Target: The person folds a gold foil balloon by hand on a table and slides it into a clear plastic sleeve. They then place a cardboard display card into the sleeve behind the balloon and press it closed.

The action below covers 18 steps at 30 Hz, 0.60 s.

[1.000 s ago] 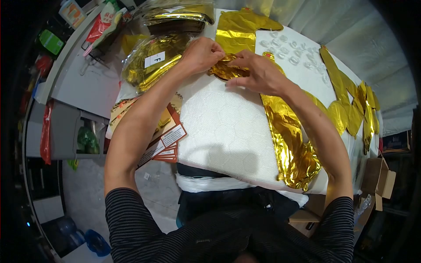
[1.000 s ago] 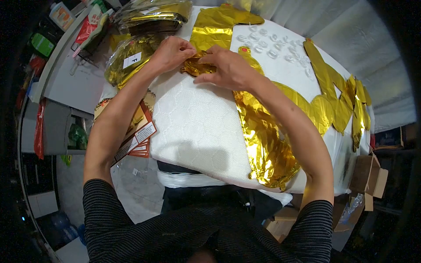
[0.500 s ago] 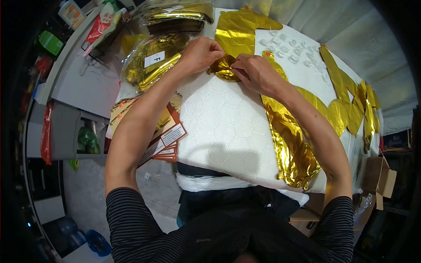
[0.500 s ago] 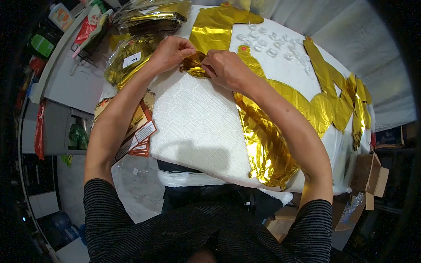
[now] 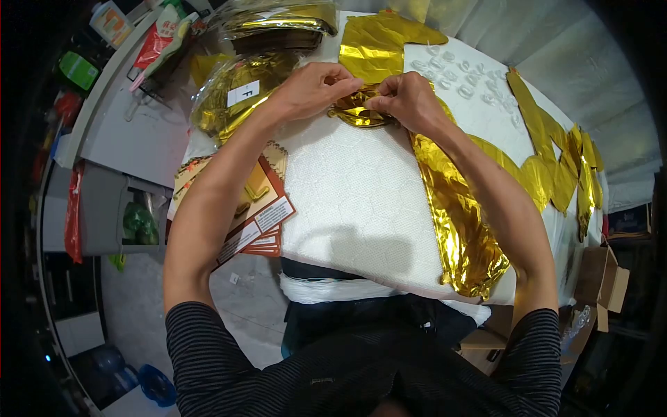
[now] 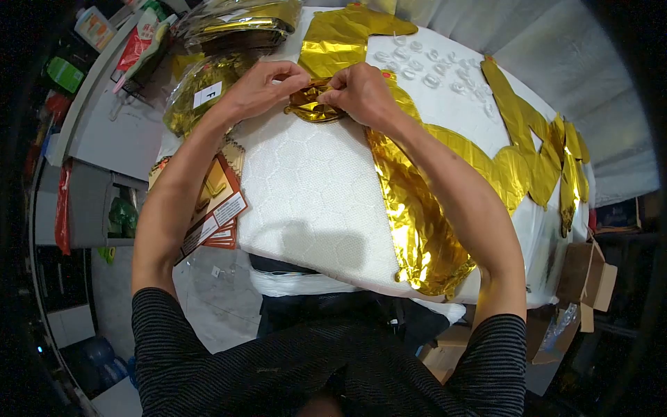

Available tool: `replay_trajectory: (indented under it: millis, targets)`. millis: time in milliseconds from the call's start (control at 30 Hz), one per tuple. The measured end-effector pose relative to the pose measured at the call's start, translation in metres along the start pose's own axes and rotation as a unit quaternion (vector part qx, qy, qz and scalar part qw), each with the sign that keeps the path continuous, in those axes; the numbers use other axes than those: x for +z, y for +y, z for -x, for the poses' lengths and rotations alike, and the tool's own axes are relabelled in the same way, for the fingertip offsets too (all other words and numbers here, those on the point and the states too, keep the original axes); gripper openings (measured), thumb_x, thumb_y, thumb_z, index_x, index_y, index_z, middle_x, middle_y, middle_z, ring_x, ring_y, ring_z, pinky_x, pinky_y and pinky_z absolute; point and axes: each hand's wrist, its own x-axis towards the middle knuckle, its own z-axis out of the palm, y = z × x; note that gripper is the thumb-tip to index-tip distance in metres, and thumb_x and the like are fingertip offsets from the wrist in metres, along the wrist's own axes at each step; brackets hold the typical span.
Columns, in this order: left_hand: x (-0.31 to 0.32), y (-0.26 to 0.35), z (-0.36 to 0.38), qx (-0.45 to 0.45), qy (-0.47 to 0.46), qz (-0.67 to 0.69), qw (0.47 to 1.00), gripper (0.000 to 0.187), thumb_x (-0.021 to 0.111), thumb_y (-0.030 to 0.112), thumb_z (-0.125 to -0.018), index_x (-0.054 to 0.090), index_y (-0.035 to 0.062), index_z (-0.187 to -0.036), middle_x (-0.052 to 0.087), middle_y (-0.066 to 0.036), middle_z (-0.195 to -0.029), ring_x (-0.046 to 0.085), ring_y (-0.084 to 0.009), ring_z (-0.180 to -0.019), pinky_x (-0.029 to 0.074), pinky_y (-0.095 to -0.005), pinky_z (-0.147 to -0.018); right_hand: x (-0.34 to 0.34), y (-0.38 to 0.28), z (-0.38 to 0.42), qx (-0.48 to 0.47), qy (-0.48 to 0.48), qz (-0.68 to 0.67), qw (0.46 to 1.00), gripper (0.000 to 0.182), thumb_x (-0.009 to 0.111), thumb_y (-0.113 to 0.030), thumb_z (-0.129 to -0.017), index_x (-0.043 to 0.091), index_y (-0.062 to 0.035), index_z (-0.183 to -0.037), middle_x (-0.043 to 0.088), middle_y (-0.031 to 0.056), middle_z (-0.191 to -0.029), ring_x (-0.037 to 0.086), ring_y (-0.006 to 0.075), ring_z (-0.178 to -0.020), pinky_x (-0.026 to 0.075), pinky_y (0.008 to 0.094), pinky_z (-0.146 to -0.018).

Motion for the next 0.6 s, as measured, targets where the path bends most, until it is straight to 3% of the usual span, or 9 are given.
replay_trajectory:
  millis: [167, 367, 467, 600]
  targets:
    - [0.009, -0.001, -0.004, -0.009, 0.022, -0.042, 0.999, 0.031, 0.072, 0.031, -0.095, 0.077, 0.0037, -0.110, 0.076, -0.005, -0.097, 0.069, -0.0134, -0.091, 0.054, -0.0313, -0.083, -0.001, -0.001, -0.002, 0.022, -0.005, -0.010, 1.000, 0.027, 0.088, -0.025, -0.080, 0.077, 0.0002, -0.082, 0.070, 0.0114, -0.067, 0.062, 0.0174, -0.059, 0.048, 0.0365, -0.057]
    - [0.015, 0.007, -0.004, -0.032, 0.047, -0.127, 0.990, 0.032, 0.074, 0.034, -0.094, 0.078, 0.0037, -0.103, 0.077, -0.009, -0.087, 0.073, -0.0166, -0.083, 0.056, -0.0338, -0.078, -0.006, -0.007, -0.002, 0.022, -0.005, -0.007, 1.000, 0.030, 0.085, -0.027, -0.084, 0.077, 0.0010, -0.082, 0.070, 0.0095, -0.067, 0.059, 0.0141, -0.059, 0.048, 0.0357, -0.056]
    - [0.015, 0.010, -0.003, -0.064, 0.055, -0.080, 0.993, 0.030, 0.075, 0.032, -0.092, 0.078, 0.0040, -0.101, 0.077, -0.010, -0.091, 0.074, -0.0181, -0.086, 0.056, -0.0351, -0.078, -0.009, 0.001, -0.007, 0.042, -0.017, -0.047, 0.998, 0.029, 0.083, -0.027, -0.087, 0.076, 0.0002, -0.079, 0.067, 0.0057, -0.065, 0.056, 0.0104, -0.059, 0.045, 0.0334, -0.056]
    - [0.020, 0.000, -0.002, -0.016, 0.075, -0.086, 0.993, 0.024, 0.076, 0.024, -0.088, 0.077, 0.0026, -0.099, 0.077, -0.011, -0.087, 0.073, -0.0204, -0.080, 0.055, -0.0369, -0.074, -0.010, 0.006, -0.011, 0.059, -0.067, -0.106, 0.990, 0.027, 0.084, -0.025, -0.087, 0.072, -0.0031, -0.075, 0.064, 0.0014, -0.064, 0.053, 0.0076, -0.059, 0.042, 0.0303, -0.055]
